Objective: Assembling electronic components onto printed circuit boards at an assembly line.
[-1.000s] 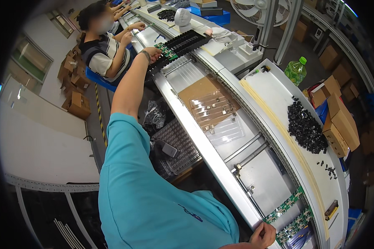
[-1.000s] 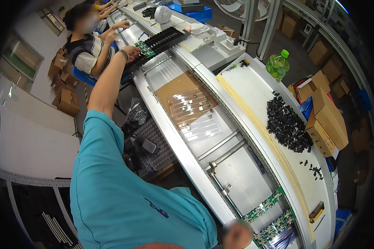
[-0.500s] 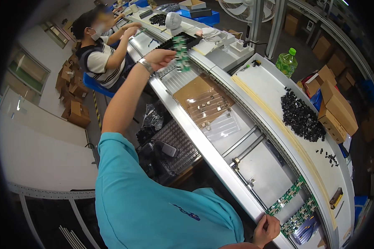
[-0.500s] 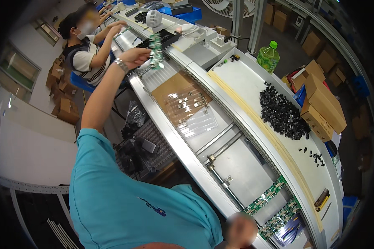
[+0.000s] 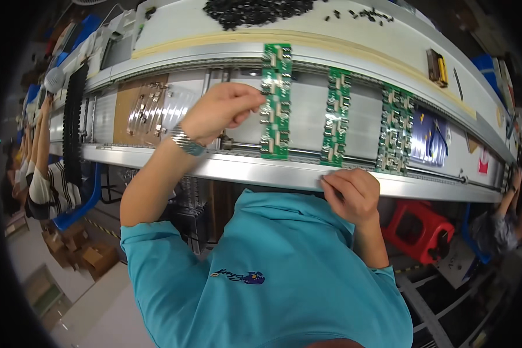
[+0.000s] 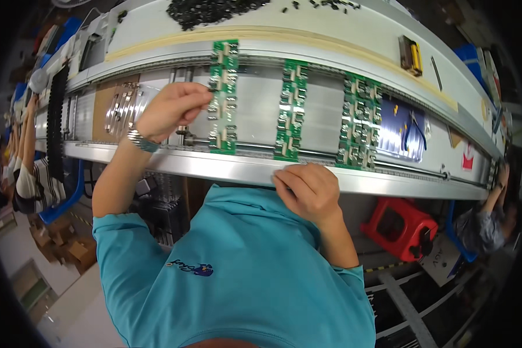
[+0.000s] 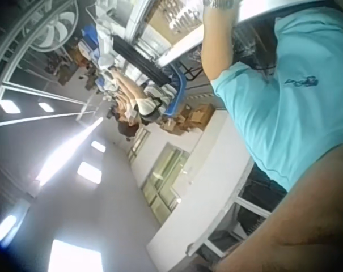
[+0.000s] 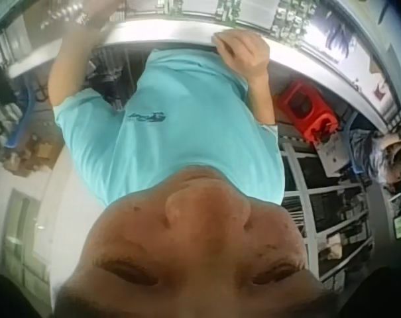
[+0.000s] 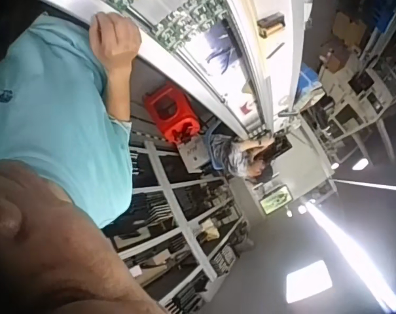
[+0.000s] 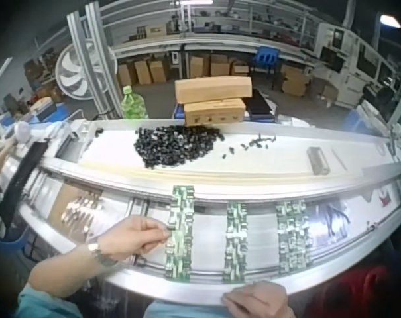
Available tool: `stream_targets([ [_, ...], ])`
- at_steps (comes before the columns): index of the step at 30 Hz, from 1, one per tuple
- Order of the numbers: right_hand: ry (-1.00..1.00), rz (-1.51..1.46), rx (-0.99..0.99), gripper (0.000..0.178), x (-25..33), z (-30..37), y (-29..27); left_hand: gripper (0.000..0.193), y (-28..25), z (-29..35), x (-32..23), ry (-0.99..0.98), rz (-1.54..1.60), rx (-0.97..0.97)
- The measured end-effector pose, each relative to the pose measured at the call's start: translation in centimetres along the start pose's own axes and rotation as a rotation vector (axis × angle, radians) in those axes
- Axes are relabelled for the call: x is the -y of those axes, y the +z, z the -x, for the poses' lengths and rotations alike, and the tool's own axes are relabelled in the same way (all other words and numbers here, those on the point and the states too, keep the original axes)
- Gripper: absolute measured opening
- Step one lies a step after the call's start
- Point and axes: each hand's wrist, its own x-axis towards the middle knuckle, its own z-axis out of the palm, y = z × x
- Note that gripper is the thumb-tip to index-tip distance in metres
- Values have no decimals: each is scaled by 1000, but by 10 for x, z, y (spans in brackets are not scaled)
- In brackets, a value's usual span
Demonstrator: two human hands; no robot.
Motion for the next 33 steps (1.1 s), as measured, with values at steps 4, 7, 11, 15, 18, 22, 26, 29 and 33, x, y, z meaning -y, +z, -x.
stream_targets([
  [4, -62, -51, -44, 17, -5, 2, -2, 16, 39, -17, 8, -83, -13, 22],
  [7, -89, -67, -52, 17, -7, 5, -2, 15, 47, -23, 16, -96, -24, 5],
  [11, -99, -74, -49, 17, -9, 6, -2, 15, 50, -27, 17, -110, -26, -4],
  [15, -98, -69, -21, 17, -9, 5, -2, 15, 46, -31, 22, -115, -13, 9],
  [18, -82, -65, 10, 17, -9, 2, -2, 15, 40, -34, 26, -103, -22, 50],
  [22, -16, -196, 95, 17, -8, -4, -6, 16, 39, -35, 20, -110, -15, 71],
  [26, 241, -433, 339, 18, -9, -36, -41, 17, 35, -35, 28, -102, -24, 84],
  [29, 121, -290, 490, 25, -40, -98, -55, 18, 30, -31, 29, -84, -55, 77],
  [33, 88, 198, 509, 21, -90, -210, -35, 21, 21, -25, 18, -48, -104, 73],
])
